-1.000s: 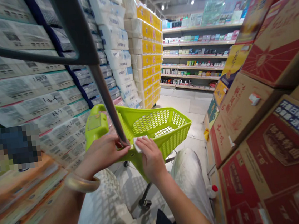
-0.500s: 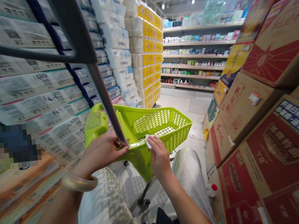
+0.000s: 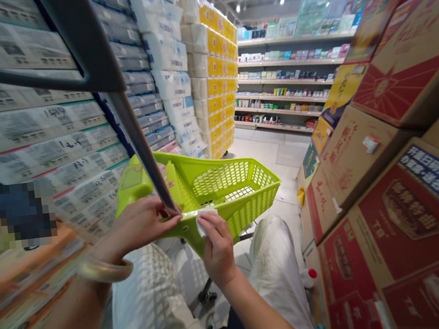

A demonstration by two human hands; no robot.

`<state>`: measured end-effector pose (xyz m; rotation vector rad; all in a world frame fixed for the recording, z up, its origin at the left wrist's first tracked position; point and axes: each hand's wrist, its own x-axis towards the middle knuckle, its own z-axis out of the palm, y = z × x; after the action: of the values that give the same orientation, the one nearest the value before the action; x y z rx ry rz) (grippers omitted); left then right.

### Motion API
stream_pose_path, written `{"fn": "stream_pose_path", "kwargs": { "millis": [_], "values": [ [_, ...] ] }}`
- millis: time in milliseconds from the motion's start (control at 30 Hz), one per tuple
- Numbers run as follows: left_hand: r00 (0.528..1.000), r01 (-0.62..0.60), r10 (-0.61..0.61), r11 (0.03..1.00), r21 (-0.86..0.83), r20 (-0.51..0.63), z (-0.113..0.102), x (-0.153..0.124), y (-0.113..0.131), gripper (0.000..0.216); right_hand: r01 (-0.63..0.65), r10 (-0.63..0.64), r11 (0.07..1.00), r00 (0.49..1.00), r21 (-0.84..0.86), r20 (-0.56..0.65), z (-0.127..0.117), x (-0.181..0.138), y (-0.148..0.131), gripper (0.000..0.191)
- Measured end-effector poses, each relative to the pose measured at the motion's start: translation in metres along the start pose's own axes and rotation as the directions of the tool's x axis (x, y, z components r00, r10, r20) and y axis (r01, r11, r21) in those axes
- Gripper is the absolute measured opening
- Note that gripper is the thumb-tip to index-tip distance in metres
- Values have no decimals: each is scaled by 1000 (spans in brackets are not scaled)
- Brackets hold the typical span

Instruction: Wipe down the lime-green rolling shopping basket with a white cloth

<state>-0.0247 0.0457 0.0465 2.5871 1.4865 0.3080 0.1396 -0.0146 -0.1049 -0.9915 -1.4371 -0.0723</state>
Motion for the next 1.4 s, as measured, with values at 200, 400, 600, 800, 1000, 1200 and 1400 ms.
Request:
{"fn": "stream_pose_path", "kwargs": {
  "millis": [200,400,600,800,1000,1200,1400],
  "values": [
    [1000,-14,14,1000,3,-6,-2,-1,-2,26,-24,25,999,999,-36,29,-2,-1,3,42],
    [1000,-21,21,1000,-1,11,-4,0,-3,25,-44,44,999,996,10,72,3,1,-2,40],
    [999,-30,30,1000,3,14,-4,-1,-4,26,-44,49,997,996,-71,70,-7,4,16,38],
    [1000,-25,25,1000,-11,11,-3,2,-9,25,-105,115,990,989,-98,93,-11,11,17,38],
    [1000,-21,21,1000,-9,8,-2,6,-19,26,22,-32,998,988,66,152,-10,27,-10,42],
    [1000,-19,19,1000,6,23,-4,6,-21,29,44,-46,999,988,17,146,0,39,6,43],
    [999,-37,37,999,-9,-1,-3,5,-34,30,-14,31,995,984,-96,178,2,40,41,43]
  ]
}}
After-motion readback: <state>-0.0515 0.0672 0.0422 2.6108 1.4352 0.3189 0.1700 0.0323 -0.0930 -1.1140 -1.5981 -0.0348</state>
